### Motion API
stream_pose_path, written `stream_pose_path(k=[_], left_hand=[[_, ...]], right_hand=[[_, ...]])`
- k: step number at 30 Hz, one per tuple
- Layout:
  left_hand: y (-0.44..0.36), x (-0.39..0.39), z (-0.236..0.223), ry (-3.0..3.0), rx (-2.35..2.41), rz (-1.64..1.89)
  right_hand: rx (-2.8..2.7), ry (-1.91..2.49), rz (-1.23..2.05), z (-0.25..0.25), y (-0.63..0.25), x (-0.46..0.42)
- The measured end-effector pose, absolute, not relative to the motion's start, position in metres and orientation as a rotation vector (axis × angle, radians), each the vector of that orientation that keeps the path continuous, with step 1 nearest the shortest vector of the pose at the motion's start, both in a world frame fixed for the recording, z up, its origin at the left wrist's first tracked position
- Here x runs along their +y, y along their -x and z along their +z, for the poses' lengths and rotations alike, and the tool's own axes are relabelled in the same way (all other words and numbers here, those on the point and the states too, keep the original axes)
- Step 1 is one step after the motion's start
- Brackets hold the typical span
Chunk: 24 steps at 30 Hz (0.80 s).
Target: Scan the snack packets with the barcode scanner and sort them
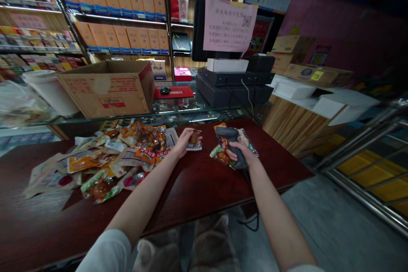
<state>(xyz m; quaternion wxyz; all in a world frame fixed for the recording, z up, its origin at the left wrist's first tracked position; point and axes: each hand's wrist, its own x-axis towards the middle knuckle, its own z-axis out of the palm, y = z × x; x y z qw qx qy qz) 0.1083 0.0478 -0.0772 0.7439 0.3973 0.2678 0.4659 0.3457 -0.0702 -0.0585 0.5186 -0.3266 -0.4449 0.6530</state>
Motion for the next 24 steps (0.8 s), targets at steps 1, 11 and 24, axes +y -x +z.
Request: stream_pose_path(k=[1, 11, 24], left_hand=[[-0.1085, 0.048, -0.0778, -0.879, 0.6, 1.021], [-0.1092, 0.0517, -0.0803, -0.951, 0.712, 1.019], [-0.1035, 0.0549, -0.0779, -0.854, 0.66, 0.997]], right_hand=[[-1.066, 0.788, 1.568, -0.0583, -0.3453, -0.0701], [-1.086, 0.811, 1.542, -0.0583, -0.3441, -0.0716], [-1.057, 0.819, 1.543, -0.0578, -0.3435, -0.0725]])
